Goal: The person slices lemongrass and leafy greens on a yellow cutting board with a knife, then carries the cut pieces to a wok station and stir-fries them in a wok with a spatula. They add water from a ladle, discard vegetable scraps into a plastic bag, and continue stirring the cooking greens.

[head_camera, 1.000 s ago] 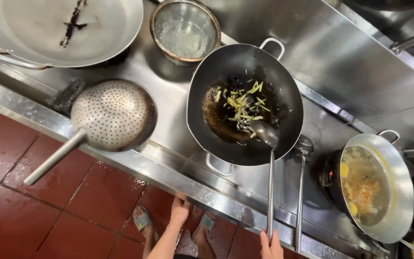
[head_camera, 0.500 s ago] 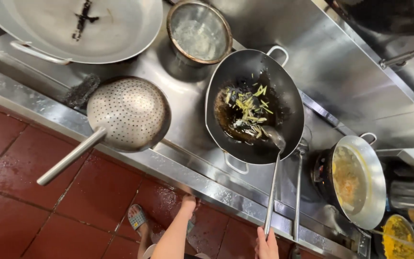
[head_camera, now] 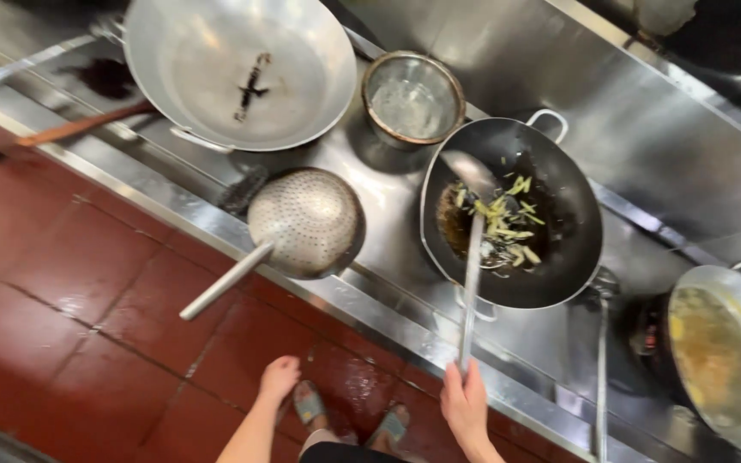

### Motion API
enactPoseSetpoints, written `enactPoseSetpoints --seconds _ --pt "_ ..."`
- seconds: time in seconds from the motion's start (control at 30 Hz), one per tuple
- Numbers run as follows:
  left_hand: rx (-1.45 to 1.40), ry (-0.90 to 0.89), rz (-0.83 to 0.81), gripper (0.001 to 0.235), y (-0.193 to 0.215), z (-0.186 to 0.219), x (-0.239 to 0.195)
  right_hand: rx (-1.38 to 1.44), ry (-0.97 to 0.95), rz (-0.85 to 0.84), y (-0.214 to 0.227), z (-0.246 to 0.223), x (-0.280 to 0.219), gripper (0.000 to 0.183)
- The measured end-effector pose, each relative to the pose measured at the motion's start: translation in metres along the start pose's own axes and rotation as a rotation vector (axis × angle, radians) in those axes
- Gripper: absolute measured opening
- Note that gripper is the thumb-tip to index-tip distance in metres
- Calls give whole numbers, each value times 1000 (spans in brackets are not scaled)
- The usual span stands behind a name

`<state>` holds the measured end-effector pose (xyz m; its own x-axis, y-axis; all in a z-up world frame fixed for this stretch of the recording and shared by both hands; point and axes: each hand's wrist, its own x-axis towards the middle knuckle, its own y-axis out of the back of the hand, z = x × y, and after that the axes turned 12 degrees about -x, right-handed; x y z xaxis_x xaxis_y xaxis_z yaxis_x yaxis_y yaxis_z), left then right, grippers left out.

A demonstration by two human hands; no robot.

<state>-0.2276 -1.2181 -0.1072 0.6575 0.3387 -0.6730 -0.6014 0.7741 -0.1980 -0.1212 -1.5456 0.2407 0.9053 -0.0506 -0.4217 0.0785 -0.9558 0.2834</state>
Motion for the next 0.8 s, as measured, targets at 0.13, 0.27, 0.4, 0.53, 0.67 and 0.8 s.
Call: enactPoseSetpoints --seconds 0.13,0.27,0.4,0.53,0.67,0.8 --pt "819 94 417 39 113 77 -81 -323 47 0 -89 -45 23 31" --pt "701 -127 410 41 80 157 -160 -582 150 45 -142 -23 65 42" --pt "678 -482 188 36 -91 282 -258 -548 359 96 -151 -13 83 42" --pt "562 -892 -195 21 -233 311 -268 -753 437 46 -114 -4 72 48" --pt "927 -1446 -457 22 -346 284 -228 -530 674 -128 -49 55 68 45" --pt "1611 -1225 -594 12 -403 222 -157 -668 655 -102 2 213 119 24"
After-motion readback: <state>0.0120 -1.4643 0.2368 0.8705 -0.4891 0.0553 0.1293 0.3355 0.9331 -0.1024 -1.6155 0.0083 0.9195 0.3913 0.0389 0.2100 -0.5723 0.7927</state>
